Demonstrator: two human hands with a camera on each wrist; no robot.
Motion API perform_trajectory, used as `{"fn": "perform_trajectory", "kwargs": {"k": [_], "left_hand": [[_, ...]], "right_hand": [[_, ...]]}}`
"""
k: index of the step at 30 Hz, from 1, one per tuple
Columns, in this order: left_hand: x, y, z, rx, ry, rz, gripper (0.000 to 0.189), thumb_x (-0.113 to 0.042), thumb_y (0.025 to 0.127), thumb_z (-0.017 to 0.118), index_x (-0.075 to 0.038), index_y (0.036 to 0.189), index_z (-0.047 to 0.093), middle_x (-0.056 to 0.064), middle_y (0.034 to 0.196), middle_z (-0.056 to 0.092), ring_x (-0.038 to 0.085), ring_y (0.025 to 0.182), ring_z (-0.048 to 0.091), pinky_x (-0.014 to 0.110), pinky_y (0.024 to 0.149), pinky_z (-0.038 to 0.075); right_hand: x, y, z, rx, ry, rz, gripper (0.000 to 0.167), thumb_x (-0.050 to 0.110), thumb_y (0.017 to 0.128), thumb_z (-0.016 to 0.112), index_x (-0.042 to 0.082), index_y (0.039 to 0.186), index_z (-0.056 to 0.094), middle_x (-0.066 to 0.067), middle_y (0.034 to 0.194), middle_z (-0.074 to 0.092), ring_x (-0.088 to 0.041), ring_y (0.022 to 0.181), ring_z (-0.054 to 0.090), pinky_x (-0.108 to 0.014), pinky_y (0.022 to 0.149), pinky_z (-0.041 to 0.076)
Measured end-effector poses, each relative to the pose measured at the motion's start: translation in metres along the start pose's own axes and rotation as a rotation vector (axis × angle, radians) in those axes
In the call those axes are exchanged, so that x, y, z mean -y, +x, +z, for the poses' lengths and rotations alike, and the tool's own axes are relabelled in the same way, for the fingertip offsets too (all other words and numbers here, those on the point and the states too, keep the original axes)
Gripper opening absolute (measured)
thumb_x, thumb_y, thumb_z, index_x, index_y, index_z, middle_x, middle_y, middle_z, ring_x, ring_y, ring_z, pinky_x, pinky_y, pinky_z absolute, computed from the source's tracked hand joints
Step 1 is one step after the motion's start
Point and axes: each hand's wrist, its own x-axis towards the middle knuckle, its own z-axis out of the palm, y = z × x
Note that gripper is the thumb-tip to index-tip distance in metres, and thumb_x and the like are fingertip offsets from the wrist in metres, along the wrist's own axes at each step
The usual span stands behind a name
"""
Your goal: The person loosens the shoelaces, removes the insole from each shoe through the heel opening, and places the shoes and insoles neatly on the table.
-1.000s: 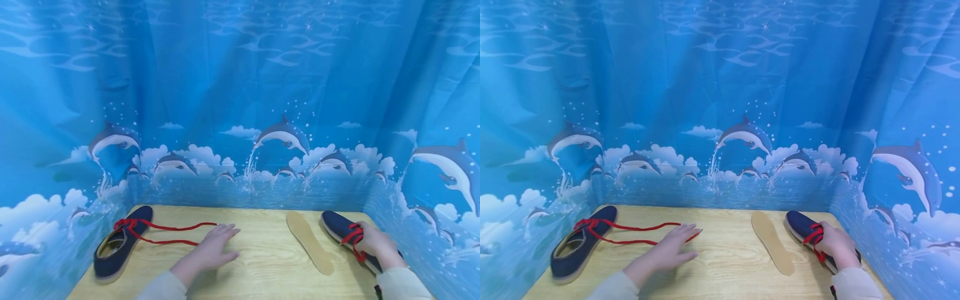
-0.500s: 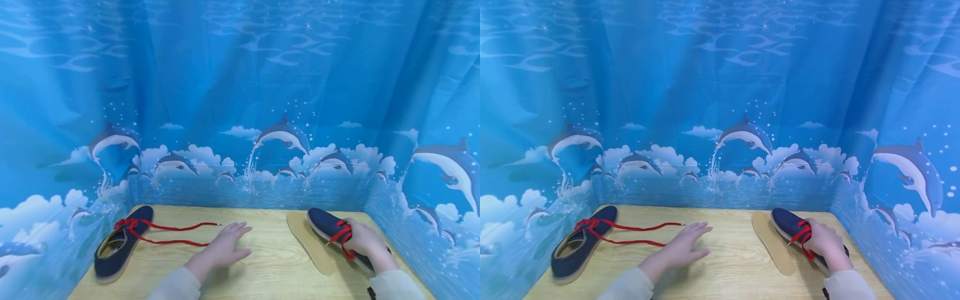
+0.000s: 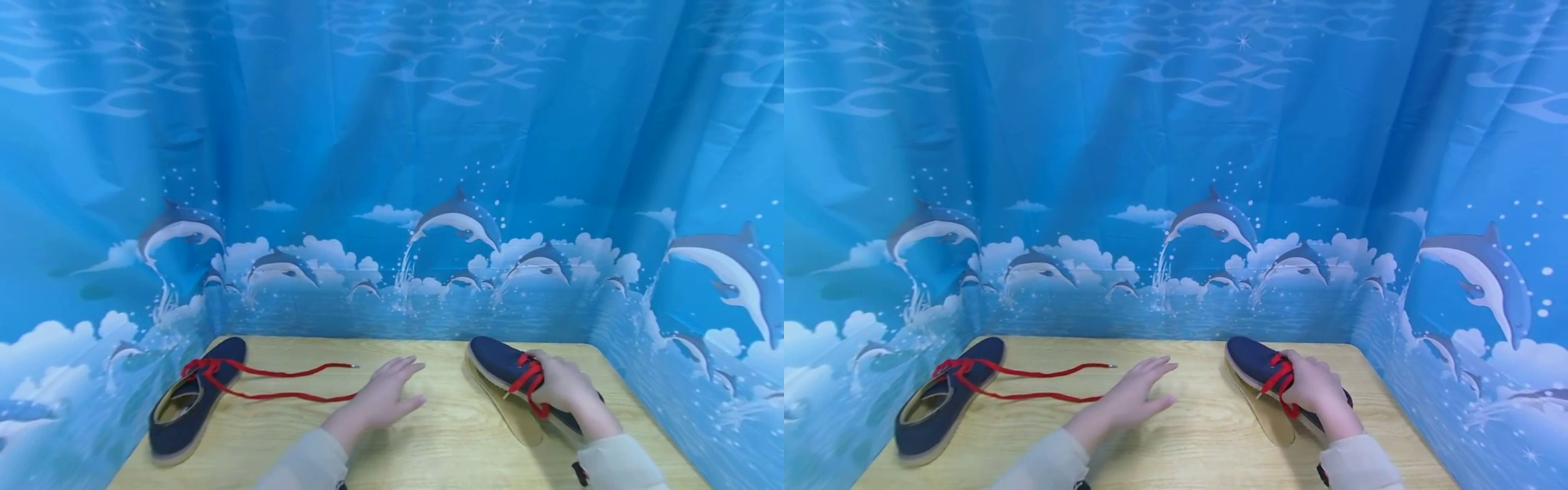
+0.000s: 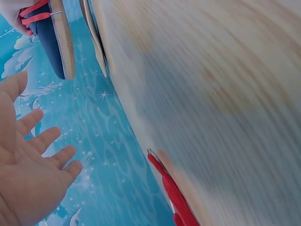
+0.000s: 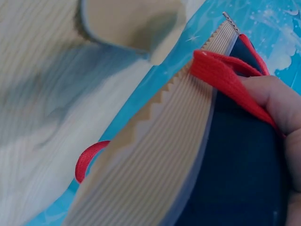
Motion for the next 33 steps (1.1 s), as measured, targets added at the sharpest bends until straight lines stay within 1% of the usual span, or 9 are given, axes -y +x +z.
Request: {"fn": "perform_trajectory", "kwargs": {"k": [5,8,11,18,20,23,26,29,33], "left_hand": [[-0.003,0.008,0.004,-0.002,-0.016,0.004,0.067,-0.053,0.098,0.056,-0.022,0.155,0.040,0.006,0.161,0.033,0.035,0.147,0.029,0.058,0.118,0.024],[-0.004,0.011,0.007,-0.002,-0.026,0.011,0.067,-0.054,0.099,0.054,-0.021,0.155,0.040,0.007,0.161,0.032,0.035,0.147,0.028,0.057,0.118,0.024],[-0.004,0.013,0.011,-0.007,-0.026,0.012,0.066,-0.056,0.100,0.050,-0.021,0.155,0.039,0.006,0.161,0.032,0.035,0.148,0.028,0.057,0.118,0.025],[-0.006,0.020,0.015,-0.016,-0.055,-0.013,0.068,-0.060,0.101,0.042,-0.025,0.158,0.034,0.002,0.165,0.021,0.031,0.151,0.020,0.058,0.120,0.020],[-0.008,0.022,0.016,-0.017,-0.063,-0.024,0.068,-0.060,0.101,0.043,-0.026,0.158,0.033,0.001,0.166,0.019,0.031,0.152,0.018,0.058,0.120,0.019],[-0.009,0.025,0.018,-0.027,-0.070,-0.033,0.067,-0.057,0.100,0.049,-0.027,0.158,0.034,0.000,0.166,0.021,0.030,0.152,0.018,0.058,0.120,0.018],[-0.010,0.028,0.019,-0.030,-0.065,-0.030,0.066,-0.054,0.099,0.054,-0.028,0.157,0.035,0.001,0.165,0.023,0.030,0.152,0.018,0.058,0.120,0.019],[-0.010,0.031,0.019,-0.028,-0.063,-0.025,0.065,-0.055,0.098,0.054,-0.031,0.156,0.036,-0.001,0.165,0.024,0.028,0.152,0.018,0.057,0.120,0.021],[-0.011,0.036,0.017,-0.012,-0.047,-0.026,0.067,-0.060,0.096,0.054,-0.033,0.155,0.038,-0.004,0.165,0.024,0.026,0.152,0.018,0.055,0.120,0.021]], "right_hand": [[0.016,0.000,0.004,-0.008,0.006,-0.029,0.085,0.008,0.063,0.083,0.008,0.142,0.051,-0.018,0.102,0.064,-0.032,0.085,0.059,-0.042,0.061,0.048],[0.027,0.000,0.006,-0.008,-0.003,-0.045,0.085,0.008,0.063,0.083,0.010,0.142,0.052,-0.017,0.105,0.064,-0.033,0.089,0.059,-0.042,0.063,0.048],[0.038,-0.001,0.008,-0.001,-0.010,-0.064,0.085,0.007,0.063,0.083,0.011,0.143,0.052,-0.015,0.104,0.065,-0.033,0.089,0.059,-0.044,0.064,0.048],[0.056,-0.004,0.013,0.000,-0.034,-0.091,0.086,0.010,0.064,0.088,0.014,0.143,0.053,-0.014,0.106,0.065,-0.035,0.093,0.058,-0.050,0.070,0.049],[0.059,-0.005,0.014,0.001,-0.038,-0.095,0.086,0.010,0.063,0.089,0.014,0.142,0.054,-0.014,0.107,0.065,-0.035,0.095,0.058,-0.051,0.071,0.049],[0.064,-0.006,0.017,0.007,-0.045,-0.097,0.086,0.011,0.063,0.090,0.014,0.142,0.055,-0.014,0.108,0.065,-0.036,0.095,0.058,-0.053,0.073,0.049],[0.068,-0.006,0.022,0.014,-0.056,-0.095,0.085,0.011,0.063,0.091,0.015,0.141,0.055,-0.013,0.109,0.065,-0.036,0.096,0.058,-0.054,0.077,0.049],[0.073,-0.006,0.026,0.011,-0.058,-0.102,0.085,0.012,0.063,0.092,0.016,0.140,0.056,-0.012,0.108,0.064,-0.035,0.096,0.058,-0.056,0.080,0.048],[0.080,-0.008,0.032,0.002,-0.053,-0.132,0.085,0.013,0.063,0.093,0.016,0.140,0.057,-0.012,0.109,0.065,-0.035,0.097,0.058,-0.057,0.082,0.048]]}}
